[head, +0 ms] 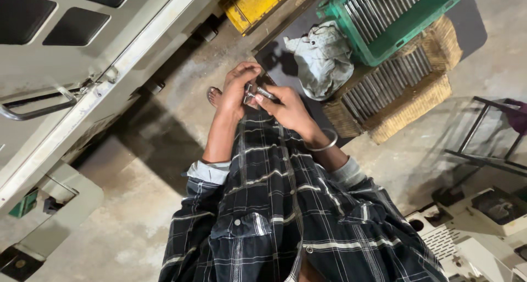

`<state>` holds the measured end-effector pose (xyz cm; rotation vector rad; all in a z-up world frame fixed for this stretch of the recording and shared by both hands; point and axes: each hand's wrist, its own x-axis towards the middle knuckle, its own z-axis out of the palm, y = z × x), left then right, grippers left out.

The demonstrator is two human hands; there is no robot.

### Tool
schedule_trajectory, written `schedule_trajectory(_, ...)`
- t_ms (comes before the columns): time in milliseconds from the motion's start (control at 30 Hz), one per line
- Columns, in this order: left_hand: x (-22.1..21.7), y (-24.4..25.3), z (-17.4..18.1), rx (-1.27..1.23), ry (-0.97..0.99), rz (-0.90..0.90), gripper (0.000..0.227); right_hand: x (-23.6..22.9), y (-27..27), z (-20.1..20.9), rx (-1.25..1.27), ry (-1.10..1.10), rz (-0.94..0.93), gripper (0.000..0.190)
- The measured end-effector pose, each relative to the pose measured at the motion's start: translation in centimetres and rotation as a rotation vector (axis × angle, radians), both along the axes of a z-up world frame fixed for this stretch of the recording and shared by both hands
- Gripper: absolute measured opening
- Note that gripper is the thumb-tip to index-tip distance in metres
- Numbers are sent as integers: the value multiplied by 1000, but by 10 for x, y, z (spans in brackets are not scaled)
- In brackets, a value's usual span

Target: The person picks up small metal parts from a tray, wipes them with a cloth, and assembles them into a larger metal component. The person then opens a machine door and places the assembled part inside.

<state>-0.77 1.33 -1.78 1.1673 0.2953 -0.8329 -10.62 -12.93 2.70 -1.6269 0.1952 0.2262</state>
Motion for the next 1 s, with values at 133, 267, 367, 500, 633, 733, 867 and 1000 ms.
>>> schedule_trajectory(133,-8,-5,0,-4,-27,-8,14,3,2,-13,-57,33,0,17)
schedule_trajectory(267,-16,-9,-1,14,-95,9,10,2,3,-22,-16,21,-22,18)
schedule_trajectory(367,-14,-9,-4,2,-160,33,13,-7,0,-11,-160,-51,-42,20)
schedule_trajectory(500,-2,-5,-6,221,-210,109,18,-18,-14,18,133,-72,47,23)
schedule_trajectory(633,0,-6,2,42,-86,101,17,-10,-19,31,32,-136,-7,21)
schedule_trajectory(733,-4,-18,12,-19,-83,21,17,-2,-18,24,-40,-56,-37,17)
schedule_trajectory(867,-7,-24,25,31,9,-62,13,-1,-11,8,-64,13,-59,16)
schedule_trajectory(1000,-14,-23,23,23,-170,-39,14,-3,-6,-2,-73,-94,-94,15)
